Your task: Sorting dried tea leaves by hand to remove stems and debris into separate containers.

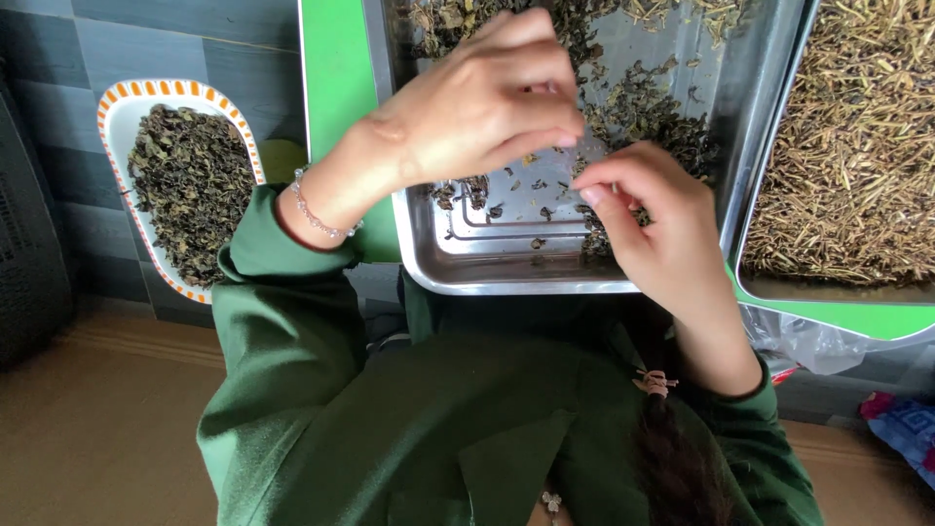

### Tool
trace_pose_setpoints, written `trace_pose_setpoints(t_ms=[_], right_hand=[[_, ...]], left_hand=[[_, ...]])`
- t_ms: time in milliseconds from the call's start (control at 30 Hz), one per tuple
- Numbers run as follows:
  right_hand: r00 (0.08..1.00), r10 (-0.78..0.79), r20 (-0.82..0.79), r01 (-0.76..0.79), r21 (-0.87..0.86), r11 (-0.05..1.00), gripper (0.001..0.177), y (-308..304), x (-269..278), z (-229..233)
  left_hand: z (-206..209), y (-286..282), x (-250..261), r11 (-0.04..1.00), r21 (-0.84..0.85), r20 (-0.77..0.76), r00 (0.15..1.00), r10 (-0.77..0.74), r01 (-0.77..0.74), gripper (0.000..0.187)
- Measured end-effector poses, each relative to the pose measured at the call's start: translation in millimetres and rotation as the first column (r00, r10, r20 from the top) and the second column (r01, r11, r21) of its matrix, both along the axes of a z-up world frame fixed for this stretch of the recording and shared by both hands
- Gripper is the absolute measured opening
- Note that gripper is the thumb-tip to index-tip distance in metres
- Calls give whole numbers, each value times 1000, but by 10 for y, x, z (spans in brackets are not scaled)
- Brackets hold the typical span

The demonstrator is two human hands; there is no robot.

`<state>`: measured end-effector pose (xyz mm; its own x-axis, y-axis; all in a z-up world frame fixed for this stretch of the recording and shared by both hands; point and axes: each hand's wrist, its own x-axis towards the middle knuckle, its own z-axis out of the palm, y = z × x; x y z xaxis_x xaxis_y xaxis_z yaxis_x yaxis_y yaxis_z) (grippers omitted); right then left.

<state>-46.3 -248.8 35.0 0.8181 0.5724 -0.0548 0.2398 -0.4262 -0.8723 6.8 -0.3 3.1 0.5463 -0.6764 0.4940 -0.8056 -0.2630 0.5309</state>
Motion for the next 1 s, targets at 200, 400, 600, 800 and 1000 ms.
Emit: trace_pose_setpoints(t_ms=[200, 400, 600, 800, 1000], right_hand=[[974, 114, 195, -83, -159, 984, 14, -16, 37, -183], [904, 250, 348, -123, -348, 929, 24, 30, 46, -255], [880, 298, 369, -81, -502, 861, 39, 11, 14, -233], [892, 236, 385, -50, -437, 898, 20, 2, 3, -223], [770, 420, 481, -131, -524, 842, 39, 90, 19, -216]], left_hand=[[-174, -7, -45, 947, 303, 124, 990, 73, -108, 28], [-224, -59, -76, 893, 432, 163, 985, 62, -127, 28], [-160, -41, -107, 842, 505, 217, 972, 87, -188, 26], [-213, -121, -162, 784, 540, 377, 921, 100, -306, 18], [-162, -58, -140, 732, 601, 384, 919, 85, -319, 16]])
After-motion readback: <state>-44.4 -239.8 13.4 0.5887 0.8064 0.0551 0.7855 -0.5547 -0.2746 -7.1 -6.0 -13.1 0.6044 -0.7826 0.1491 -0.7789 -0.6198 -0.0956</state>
